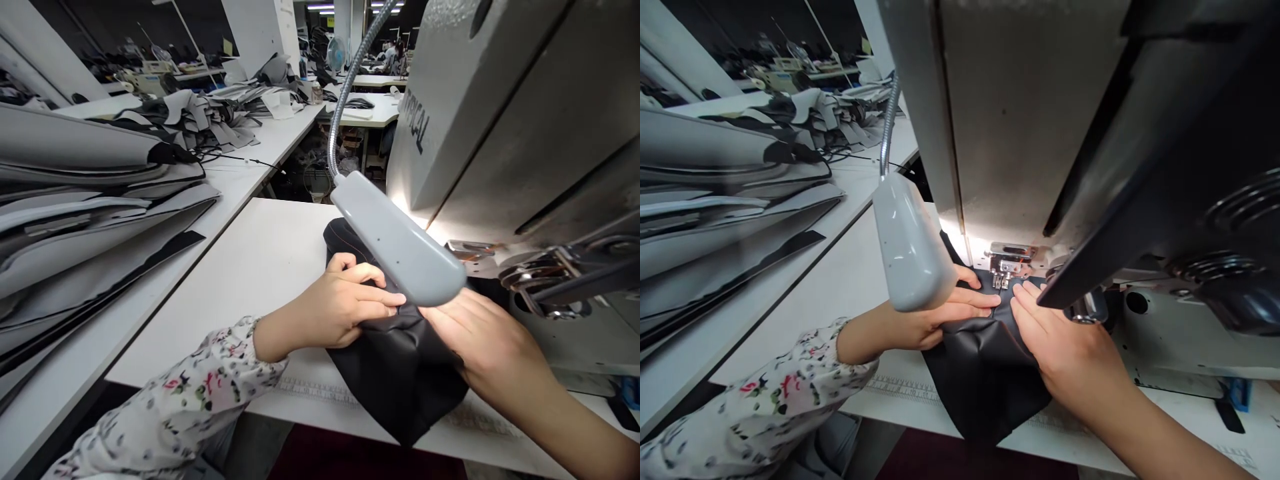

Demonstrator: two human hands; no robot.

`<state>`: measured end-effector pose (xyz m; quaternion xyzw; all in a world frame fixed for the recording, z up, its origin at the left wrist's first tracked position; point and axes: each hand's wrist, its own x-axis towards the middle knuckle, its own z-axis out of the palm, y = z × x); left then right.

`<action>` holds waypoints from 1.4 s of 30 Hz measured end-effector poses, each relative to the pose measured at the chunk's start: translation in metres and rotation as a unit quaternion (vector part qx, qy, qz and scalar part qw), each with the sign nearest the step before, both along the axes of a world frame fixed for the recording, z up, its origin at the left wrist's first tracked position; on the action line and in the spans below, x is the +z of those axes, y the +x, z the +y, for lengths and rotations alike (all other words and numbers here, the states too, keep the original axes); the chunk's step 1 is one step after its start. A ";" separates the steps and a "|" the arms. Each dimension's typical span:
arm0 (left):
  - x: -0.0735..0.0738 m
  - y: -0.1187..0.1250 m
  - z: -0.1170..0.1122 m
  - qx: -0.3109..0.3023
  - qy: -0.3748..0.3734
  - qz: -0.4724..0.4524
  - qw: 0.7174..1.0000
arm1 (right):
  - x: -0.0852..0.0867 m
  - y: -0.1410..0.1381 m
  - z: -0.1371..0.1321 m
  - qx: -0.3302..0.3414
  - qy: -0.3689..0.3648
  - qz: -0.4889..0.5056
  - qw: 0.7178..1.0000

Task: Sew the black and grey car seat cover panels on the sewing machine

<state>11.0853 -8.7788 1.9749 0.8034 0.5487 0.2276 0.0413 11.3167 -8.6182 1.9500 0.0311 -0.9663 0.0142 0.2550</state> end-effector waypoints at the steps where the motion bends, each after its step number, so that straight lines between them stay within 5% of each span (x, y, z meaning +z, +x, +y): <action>1: 0.000 -0.001 0.002 0.002 -0.005 -0.005 1.000 | -0.001 -0.002 0.002 -0.003 0.002 0.014 1.000; 8: 0.001 -0.002 0.014 0.009 -0.006 -0.052 0.999 | -0.008 -0.012 0.012 -0.042 -0.012 0.064 0.997; 12: -0.005 -0.001 0.011 0.019 0.030 -0.073 0.997 | -0.003 0.024 0.009 -0.024 -0.018 0.104 0.994; 15: -0.014 0.012 -0.002 0.088 0.156 -0.103 0.978 | -0.008 0.052 0.007 0.078 0.026 0.090 0.993; 19: -0.026 0.045 -0.015 0.095 0.338 -0.008 0.936 | -0.029 0.041 0.009 0.128 0.066 0.036 0.989; 24: -0.026 0.067 -0.004 0.043 0.276 0.103 0.955 | -0.033 0.037 0.000 0.113 0.023 0.025 0.993; 31: -0.024 0.049 -0.024 0.000 0.113 -0.012 0.994 | 0.005 0.092 0.005 0.074 -0.076 -0.075 0.992; 36: -0.017 0.042 -0.032 -0.050 0.156 -0.120 0.979 | 0.013 0.041 -0.016 0.087 -0.048 -0.040 0.994; 42: -0.021 0.030 -0.041 0.017 0.152 0.127 0.980 | -0.003 0.001 -0.019 0.126 0.050 -0.034 0.990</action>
